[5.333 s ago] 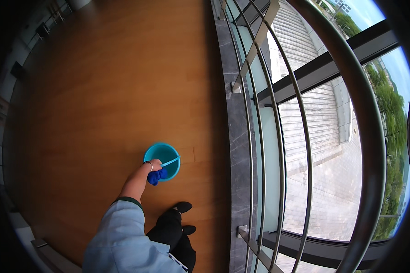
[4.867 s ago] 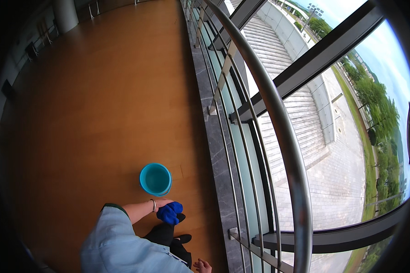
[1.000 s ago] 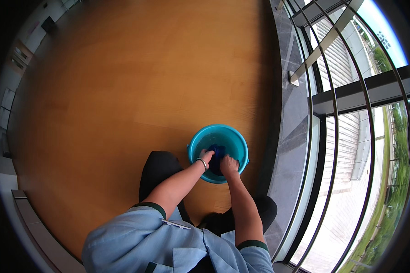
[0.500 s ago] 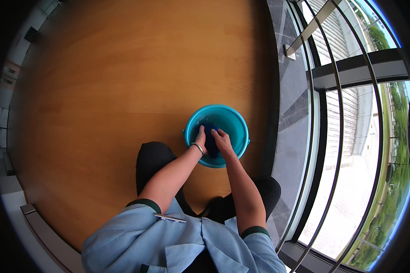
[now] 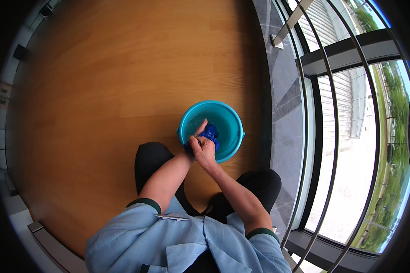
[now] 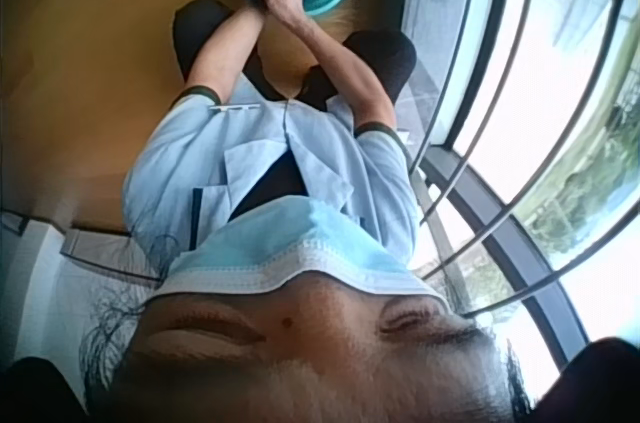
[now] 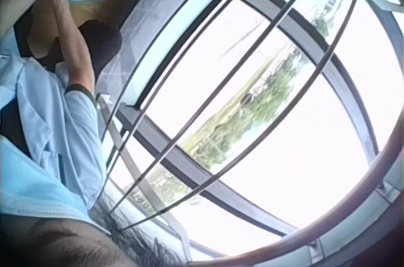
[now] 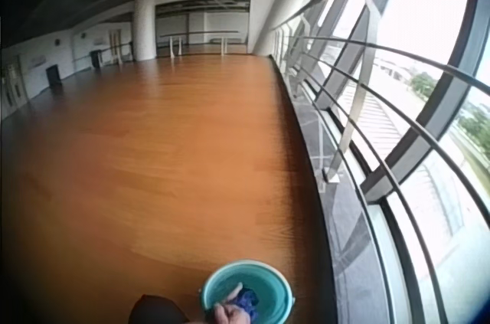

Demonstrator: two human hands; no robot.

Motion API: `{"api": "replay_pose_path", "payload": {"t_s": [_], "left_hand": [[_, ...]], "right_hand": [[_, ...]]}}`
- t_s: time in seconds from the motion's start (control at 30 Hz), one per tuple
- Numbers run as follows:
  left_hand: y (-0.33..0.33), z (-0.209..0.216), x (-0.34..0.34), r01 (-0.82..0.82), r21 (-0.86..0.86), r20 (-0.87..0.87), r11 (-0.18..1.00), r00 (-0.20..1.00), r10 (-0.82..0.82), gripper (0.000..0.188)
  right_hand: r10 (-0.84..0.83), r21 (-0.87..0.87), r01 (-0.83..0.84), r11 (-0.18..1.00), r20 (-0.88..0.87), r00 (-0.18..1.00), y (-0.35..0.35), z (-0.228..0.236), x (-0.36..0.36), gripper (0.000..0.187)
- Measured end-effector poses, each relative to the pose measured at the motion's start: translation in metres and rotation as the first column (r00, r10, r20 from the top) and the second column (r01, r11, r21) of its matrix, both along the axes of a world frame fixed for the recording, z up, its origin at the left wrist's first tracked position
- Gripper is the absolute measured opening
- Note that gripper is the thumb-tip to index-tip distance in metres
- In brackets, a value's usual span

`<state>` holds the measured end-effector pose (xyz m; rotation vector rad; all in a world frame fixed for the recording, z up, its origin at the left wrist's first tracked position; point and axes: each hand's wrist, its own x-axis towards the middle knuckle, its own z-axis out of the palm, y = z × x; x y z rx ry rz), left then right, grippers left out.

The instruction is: The person wrings a blue cloth in a bucket of water, then wipes a metal handrail and a curved white wall section with the cloth. The person moves along the railing, wiping it continuously.

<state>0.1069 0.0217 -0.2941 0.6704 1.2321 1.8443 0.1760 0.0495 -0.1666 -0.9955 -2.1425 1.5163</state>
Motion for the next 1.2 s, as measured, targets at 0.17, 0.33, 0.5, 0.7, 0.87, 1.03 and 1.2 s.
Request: {"api": "replay_pose_path", "payload": {"t_s": [0.17,0.33,0.5,0.7,0.87,1.03,1.2], "left_hand": [[0.022,0.001,-0.001,0.275,-0.083,-0.057,0.958,0.958,-0.28,0.029],[0.039,-0.055,0.003,0.181,-0.193,-0.168,0.964,0.962,-0.214,0.023],[0.034,-0.045,0.007,-0.116,-0.404,0.511,0.907,0.794,0.329,0.037],[0.027,0.002,-0.007,-0.091,-0.69,0.081,0.718,0.976,0.201,0.039],[0.02,0.026,-0.004,-0.256,-0.735,-0.476,0.628,0.854,-0.209,0.048],[0.012,0.058,-0.01,-0.166,-0.504,-0.667,0.848,0.699,-0.259,0.034],[0.007,0.118,-0.015,-0.008,-0.386,-0.559,0.922,0.797,-0.227,0.012]], "right_hand": [[-0.118,0.194,0.097,0.976,0.1,0.988,0.028,-0.032,-0.011,0.044],[-0.198,0.281,0.136,0.95,0.204,0.959,0.064,-0.052,-0.02,0.045],[-0.295,0.003,0.299,0.954,0.181,0.938,0.098,-0.073,0.012,0.043],[-0.127,-0.197,0.157,0.968,0.155,0.98,0.102,-0.065,0.032,0.024],[0.035,0.071,-0.044,0.997,0.118,0.992,0.094,-0.034,0.038,0.013],[0.061,0.539,-0.047,0.841,-0.008,0.998,0.084,0.005,0.036,0.011],[0.094,0.515,-0.064,0.855,-0.034,0.995,0.091,0.049,0.038,0.013]]}}
